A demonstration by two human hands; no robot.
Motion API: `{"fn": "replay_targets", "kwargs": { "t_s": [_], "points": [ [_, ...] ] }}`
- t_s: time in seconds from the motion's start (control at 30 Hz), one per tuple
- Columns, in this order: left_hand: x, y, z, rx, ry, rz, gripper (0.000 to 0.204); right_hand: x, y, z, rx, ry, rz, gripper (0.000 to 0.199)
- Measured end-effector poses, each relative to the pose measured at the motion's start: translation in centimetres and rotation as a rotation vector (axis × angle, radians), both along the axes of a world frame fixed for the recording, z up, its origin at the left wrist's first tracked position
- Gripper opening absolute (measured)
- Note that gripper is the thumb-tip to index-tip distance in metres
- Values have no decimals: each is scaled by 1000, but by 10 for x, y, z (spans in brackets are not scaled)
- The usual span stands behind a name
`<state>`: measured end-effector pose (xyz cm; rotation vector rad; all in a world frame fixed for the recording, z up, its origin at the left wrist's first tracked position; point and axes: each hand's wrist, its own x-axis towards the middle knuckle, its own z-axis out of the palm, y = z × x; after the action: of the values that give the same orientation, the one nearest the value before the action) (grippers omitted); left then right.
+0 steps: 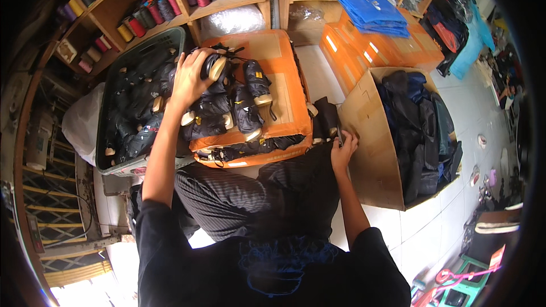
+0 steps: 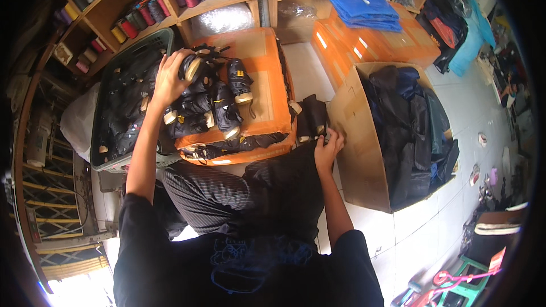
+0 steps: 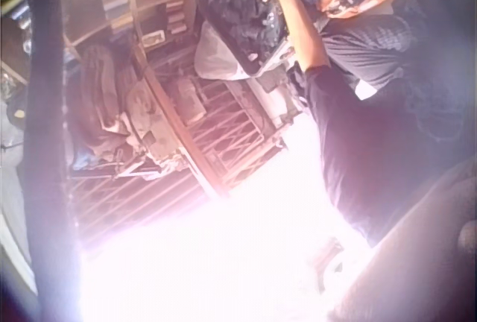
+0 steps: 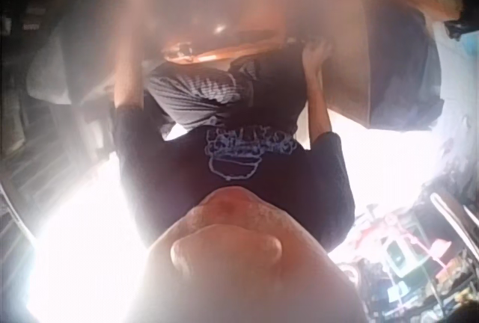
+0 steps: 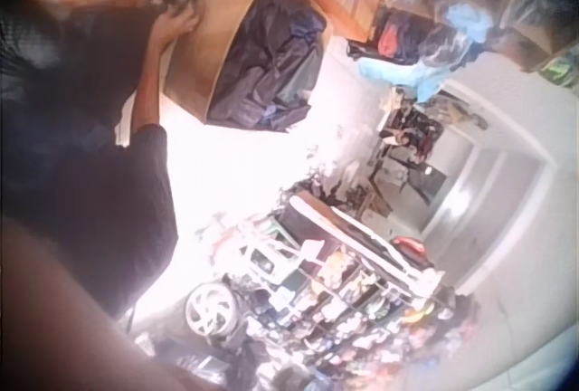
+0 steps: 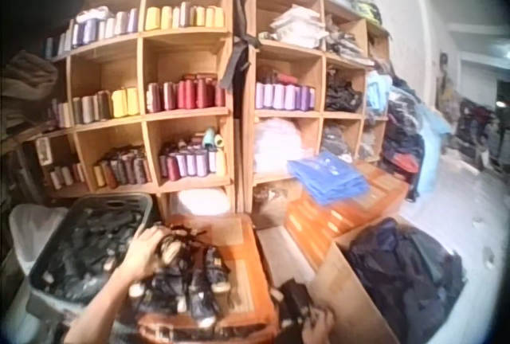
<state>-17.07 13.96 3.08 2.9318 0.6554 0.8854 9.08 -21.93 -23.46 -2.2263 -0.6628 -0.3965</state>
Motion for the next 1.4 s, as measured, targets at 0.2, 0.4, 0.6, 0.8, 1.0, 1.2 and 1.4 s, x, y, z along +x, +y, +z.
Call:
{"fn": "replay_targets", "kwargs": {
  "t_s": [0.2,0.4,0.6,0.8,1.0,1.2,1.4],
  "points": [
    [7,-129,0,65,-237,-423,38,-66,26,141,646,1154,800,37],
    [25,-201,-40,-21,-197,-749,30,-106,29,194,961,1576,971,53],
    [25,-211,-50,-539,-1,-723,68,-113,11,186,824,1284,761,64],
    [15,-242,-76,-1516,-270,-432,60,-122,4,184,447,751,807,93],
    [39,-277,-94,-2000,-778,-190,62,-136,-10,180,254,528,784,104],
    [35,-299,-116,-2069,-679,-258,76,-138,-31,166,347,511,656,92],
    [46,-300,-126,-2273,-367,-919,90,-75,-87,197,196,19,450,27]
  ]
}}
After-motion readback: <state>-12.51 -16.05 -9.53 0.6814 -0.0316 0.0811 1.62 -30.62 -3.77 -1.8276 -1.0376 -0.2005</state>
